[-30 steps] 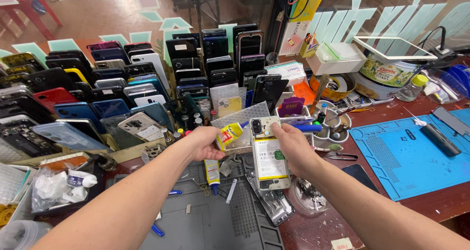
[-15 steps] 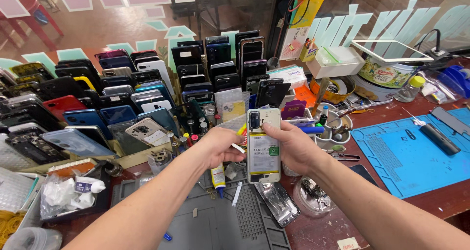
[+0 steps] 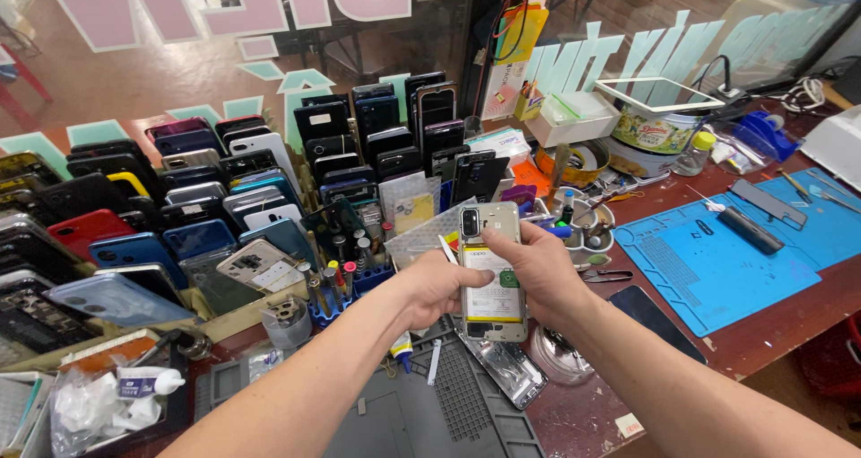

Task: The person uses a small tool to work on the internal components of a disassembled smartphone, then reassembles the device, connects a charging cable, and tests the screen. The person also applies adhesive tape to the battery area.

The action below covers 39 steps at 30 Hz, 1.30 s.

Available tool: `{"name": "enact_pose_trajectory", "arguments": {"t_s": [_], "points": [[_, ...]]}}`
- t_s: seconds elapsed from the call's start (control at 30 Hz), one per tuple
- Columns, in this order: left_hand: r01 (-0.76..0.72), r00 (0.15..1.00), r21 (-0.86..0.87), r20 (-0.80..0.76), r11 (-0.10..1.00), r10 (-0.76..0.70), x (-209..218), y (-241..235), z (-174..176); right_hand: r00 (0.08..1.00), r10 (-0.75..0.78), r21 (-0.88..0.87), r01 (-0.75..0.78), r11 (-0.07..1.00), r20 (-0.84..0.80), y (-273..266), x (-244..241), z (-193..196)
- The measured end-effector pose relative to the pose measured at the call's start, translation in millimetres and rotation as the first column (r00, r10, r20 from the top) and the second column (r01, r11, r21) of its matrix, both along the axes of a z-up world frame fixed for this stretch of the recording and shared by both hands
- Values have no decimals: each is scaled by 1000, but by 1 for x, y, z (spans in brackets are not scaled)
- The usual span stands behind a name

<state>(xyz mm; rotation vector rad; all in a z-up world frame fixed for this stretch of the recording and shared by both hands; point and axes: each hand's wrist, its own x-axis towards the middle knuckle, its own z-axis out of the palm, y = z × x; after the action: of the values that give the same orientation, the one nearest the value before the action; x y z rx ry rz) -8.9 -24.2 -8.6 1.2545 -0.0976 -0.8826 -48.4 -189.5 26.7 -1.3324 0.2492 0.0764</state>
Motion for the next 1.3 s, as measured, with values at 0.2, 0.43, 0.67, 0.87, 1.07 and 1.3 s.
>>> {"name": "enact_pose_trajectory", "arguments": {"t_s": [0.2, 0.43, 0.67, 0.87, 1.07, 1.3], "points": [[81, 996, 15, -23, 997, -81, 12, -21, 12, 964, -184, -316, 238, 918, 191, -30, 5, 7], [76, 984, -257, -136, 963, -114, 19, -66, 18, 896, -430, -304, 442, 844, 112, -121, 24, -1], [-107, 980, -443, -200, 890, 19, 52, -187, 21, 930, -365, -232, 347, 909, -37, -208, 26, -11], [-192, 964, -381, -248, 904, 100, 59, -322, 22, 981, -187, -211, 173, 962, -53, -329, 13, 1], [-149, 947, -416, -320, 897, 10, 51, -447, 24, 987, -134, -411, 159, 898, 91, -446, -7, 5], [-91, 952, -326, -307, 941, -15, 40, -547, 34, 963, -225, -157, 202, 967, -147, -526, -37, 22]]}}
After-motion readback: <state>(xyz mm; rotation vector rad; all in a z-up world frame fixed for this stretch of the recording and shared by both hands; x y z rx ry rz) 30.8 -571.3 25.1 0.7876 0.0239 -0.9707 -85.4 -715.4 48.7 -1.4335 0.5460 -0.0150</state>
